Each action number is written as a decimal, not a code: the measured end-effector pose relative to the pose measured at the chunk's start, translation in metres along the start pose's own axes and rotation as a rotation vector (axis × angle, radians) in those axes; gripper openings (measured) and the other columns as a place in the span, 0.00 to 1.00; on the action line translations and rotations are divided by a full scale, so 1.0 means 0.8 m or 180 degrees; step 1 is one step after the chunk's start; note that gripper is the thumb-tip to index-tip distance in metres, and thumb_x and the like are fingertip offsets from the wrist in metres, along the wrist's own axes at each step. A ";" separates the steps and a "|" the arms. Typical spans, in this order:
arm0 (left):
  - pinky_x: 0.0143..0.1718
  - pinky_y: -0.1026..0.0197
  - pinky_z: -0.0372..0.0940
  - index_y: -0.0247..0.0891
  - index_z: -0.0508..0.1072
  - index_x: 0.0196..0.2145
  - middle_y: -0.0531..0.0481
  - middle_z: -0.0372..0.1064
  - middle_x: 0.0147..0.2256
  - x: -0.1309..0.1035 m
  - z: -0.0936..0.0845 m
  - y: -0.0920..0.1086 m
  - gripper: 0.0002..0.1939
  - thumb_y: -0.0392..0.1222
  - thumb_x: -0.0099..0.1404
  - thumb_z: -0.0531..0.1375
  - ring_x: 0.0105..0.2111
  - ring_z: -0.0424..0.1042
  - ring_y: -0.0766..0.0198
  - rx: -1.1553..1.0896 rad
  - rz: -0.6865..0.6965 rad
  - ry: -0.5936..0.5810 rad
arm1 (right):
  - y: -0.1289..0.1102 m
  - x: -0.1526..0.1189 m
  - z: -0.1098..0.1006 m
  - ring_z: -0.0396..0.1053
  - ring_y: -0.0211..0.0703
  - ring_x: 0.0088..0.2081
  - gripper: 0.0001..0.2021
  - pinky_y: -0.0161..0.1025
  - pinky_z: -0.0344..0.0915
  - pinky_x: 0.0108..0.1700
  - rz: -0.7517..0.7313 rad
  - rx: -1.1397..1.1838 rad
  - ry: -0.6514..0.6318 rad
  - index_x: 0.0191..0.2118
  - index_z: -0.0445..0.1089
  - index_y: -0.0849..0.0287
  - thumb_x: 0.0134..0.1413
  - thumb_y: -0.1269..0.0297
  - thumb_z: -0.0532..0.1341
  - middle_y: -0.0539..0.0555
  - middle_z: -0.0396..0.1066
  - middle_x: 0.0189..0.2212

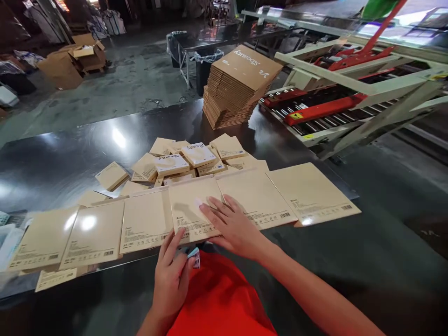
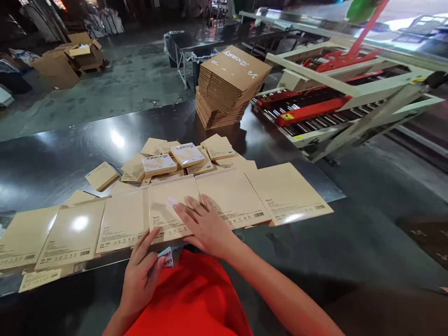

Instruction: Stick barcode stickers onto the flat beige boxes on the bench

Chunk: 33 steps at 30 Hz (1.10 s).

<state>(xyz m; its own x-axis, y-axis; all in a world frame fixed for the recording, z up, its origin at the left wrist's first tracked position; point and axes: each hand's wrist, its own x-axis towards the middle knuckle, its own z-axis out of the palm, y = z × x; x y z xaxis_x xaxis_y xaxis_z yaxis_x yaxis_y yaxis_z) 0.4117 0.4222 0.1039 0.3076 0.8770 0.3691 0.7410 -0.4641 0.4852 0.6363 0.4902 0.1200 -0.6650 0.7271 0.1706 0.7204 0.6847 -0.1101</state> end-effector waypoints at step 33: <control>0.45 0.62 0.71 0.43 0.78 0.36 0.45 0.76 0.46 0.003 -0.046 -0.091 0.15 0.50 0.66 0.53 0.44 0.76 0.59 -0.1388 -0.0937 0.0547 | 0.114 0.282 -0.003 0.68 0.58 0.49 0.54 0.48 0.64 0.48 0.0455 0.0398 -0.0625 0.68 0.22 0.61 0.48 0.65 0.64 0.68 0.65 0.54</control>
<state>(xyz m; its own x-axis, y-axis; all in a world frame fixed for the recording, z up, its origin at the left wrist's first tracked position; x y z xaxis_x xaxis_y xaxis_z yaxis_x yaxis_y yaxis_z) 0.3361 0.4537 0.0988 -0.0040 0.9616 0.2746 0.4539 -0.2429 0.8573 0.5520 0.7165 0.1508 -0.5926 0.8041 -0.0471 0.7879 0.5665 -0.2414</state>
